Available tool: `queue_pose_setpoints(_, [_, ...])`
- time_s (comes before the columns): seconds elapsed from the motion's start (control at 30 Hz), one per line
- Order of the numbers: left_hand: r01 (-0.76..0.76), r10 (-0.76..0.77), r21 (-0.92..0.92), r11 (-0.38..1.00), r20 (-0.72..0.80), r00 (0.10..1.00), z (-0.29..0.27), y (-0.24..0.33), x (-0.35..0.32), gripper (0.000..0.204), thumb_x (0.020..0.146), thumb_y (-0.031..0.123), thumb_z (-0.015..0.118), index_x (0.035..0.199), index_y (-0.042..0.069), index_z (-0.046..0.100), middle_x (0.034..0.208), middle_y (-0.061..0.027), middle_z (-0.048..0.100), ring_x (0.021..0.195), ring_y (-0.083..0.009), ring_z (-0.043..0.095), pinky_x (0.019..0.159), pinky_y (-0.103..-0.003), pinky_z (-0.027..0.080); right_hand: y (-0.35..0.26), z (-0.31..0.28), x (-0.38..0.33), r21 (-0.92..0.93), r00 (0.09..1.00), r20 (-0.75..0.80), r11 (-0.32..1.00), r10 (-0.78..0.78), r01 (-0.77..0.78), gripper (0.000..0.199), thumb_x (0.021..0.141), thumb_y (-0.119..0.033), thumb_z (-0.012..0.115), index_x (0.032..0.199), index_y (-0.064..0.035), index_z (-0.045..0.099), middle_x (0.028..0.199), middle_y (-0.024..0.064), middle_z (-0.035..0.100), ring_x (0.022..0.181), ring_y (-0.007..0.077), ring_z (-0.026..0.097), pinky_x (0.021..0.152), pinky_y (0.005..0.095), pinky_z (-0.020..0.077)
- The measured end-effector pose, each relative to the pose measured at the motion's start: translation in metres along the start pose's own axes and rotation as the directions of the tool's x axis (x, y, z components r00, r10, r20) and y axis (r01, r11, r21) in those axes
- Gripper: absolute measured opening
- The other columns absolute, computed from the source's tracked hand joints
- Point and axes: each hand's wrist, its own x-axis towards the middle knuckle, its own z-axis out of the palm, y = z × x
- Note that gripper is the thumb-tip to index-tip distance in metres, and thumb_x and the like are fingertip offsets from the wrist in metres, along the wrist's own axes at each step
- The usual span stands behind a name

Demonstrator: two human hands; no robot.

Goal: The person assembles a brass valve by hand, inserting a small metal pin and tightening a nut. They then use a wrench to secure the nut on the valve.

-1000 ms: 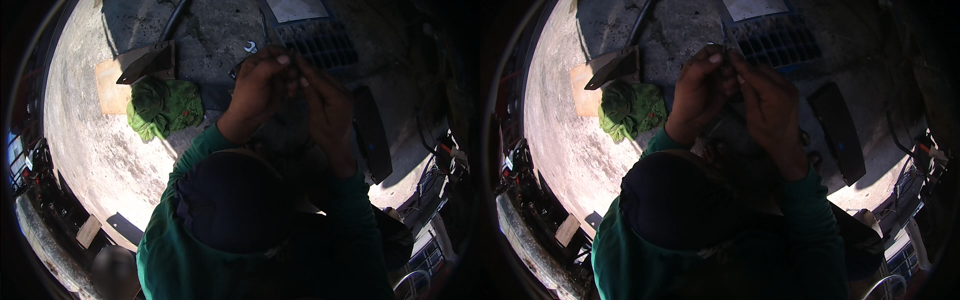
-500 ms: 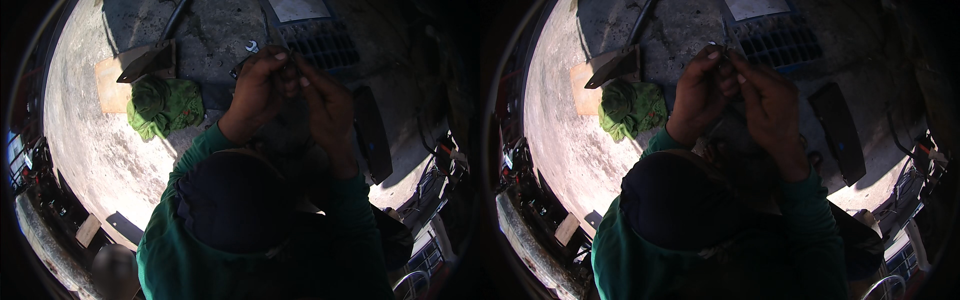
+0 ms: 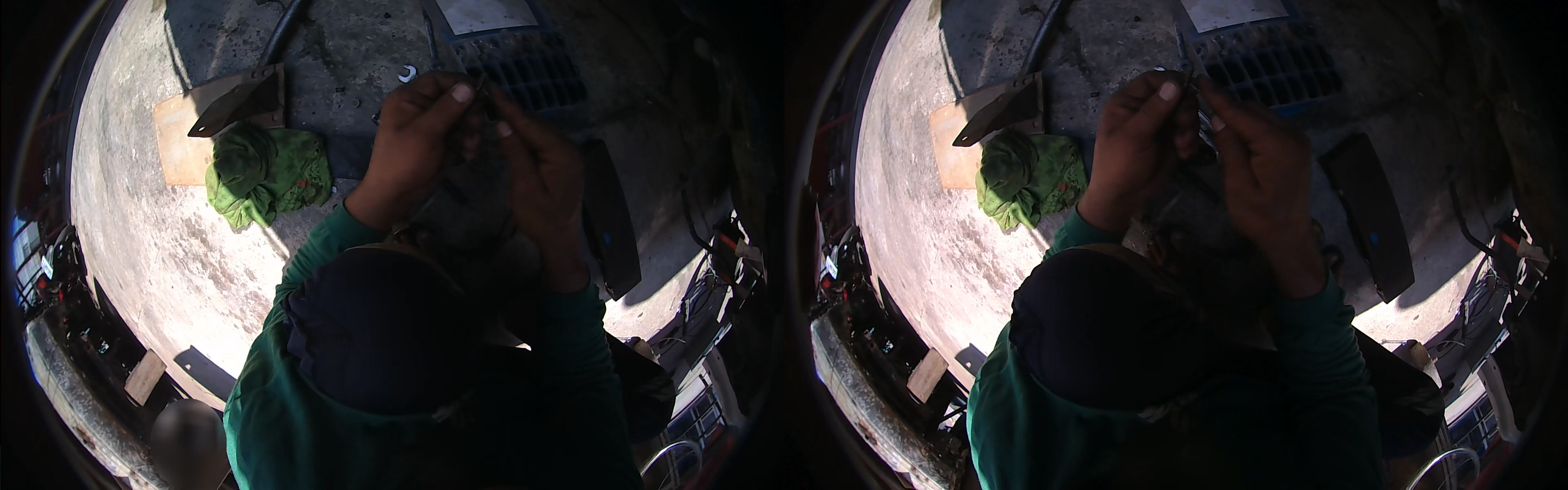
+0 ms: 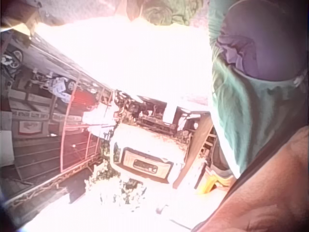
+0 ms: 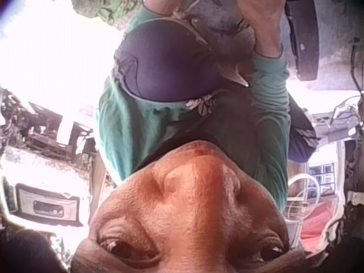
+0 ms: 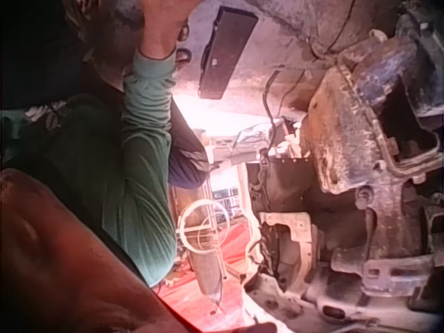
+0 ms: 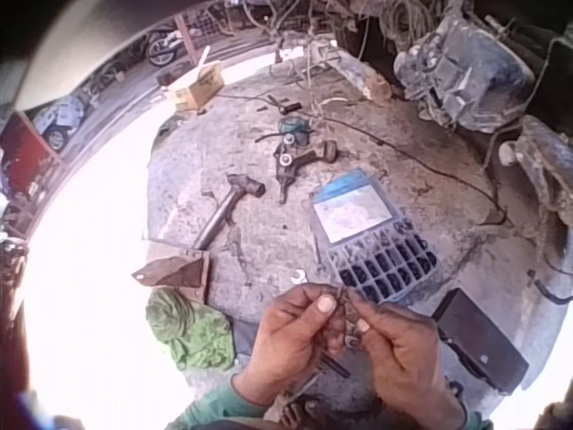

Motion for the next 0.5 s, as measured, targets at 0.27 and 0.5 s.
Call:
queue_pose_setpoints(0.27, [-0.058, 0.055, 0.029, 0.998, 0.093, 0.994, -0.008, 0.0, 0.003, 0.022, 0.101, 0.013, 0.065, 0.113, -0.006, 0.063, 0.086, -0.0112, 0.071, 0.068, -0.0168, 0.07, 0.059, -0.028, 0.055, -0.003, -0.003, 0.001, -0.019, 1.0, -0.026, 1.0, 0.008, -0.008, 0.032, 0.099, -0.01, 0.06, 0.13, -0.0054, 0.07, 0.097, 0.0139, 0.074, 0.086, 0.0178, 0.072, 0.075, 0.0305, 0.0542])
queue_pose_setpoints(0.5, [-0.009, -0.018, 0.192, 0.981, 0.135, 0.991, 0.001, 0.008, 0.0, 0.023, 0.096, 0.002, 0.066, 0.116, -0.004, 0.056, 0.084, -0.0126, 0.069, 0.064, -0.0178, 0.066, 0.057, -0.029, 0.053, -0.007, -0.024, 0.006, 0.228, 0.973, 0.11, 0.947, 0.204, -0.224, 0.026, 0.095, -0.008, 0.069, 0.12, -0.0019, 0.07, 0.101, 0.0091, 0.075, 0.091, 0.0136, 0.071, 0.081, 0.028, 0.0547])
